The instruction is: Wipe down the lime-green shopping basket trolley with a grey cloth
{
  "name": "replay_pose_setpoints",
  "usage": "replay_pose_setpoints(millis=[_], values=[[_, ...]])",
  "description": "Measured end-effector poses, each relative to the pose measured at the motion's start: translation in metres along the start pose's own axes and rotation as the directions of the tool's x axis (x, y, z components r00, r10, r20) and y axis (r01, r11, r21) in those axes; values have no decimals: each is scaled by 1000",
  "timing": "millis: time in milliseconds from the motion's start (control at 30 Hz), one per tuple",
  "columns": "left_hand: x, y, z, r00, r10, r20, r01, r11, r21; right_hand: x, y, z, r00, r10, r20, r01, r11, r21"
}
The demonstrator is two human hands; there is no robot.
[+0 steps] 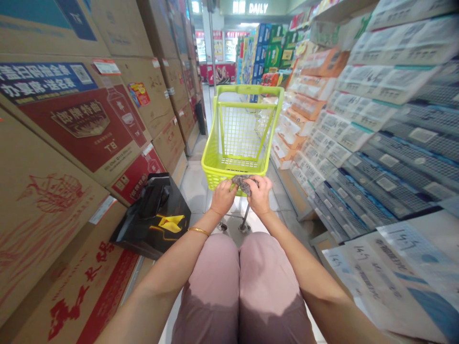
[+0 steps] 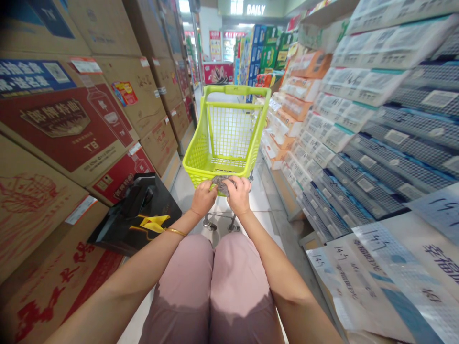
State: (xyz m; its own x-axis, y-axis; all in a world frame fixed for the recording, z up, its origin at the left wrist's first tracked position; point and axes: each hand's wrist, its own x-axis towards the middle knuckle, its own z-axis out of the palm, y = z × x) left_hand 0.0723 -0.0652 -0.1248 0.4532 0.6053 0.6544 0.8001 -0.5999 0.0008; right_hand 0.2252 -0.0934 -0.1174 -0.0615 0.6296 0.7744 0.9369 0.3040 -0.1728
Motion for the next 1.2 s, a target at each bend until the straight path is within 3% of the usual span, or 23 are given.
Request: replay_pose_setpoints(millis=[200, 500, 633, 867, 1067, 1200], values=[[4, 1, 6, 999, -13, 37, 14, 999, -31, 8, 1, 3, 998, -31, -50, 27, 997, -79], [5, -10, 16, 999, -21, 38, 23, 998, -52, -13, 8, 35, 996, -59, 73, 67, 991, -117], [6, -11, 17, 1000, -7, -17, 6, 999, -41, -30, 17, 47, 988, -62, 140, 77, 991, -108], [6, -10, 17, 998, -32, -45, 29, 997, -67, -43, 22, 49, 946, -187, 266, 222, 969, -107], [5, -10, 13, 999, -5, -39, 6, 1000, 8, -14, 12, 23, 994, -78, 82, 86, 991, -99], [3, -10, 9, 1000, -13, 2, 13, 1000, 4, 17, 4, 5, 998, -31, -62, 25, 995, -94]])
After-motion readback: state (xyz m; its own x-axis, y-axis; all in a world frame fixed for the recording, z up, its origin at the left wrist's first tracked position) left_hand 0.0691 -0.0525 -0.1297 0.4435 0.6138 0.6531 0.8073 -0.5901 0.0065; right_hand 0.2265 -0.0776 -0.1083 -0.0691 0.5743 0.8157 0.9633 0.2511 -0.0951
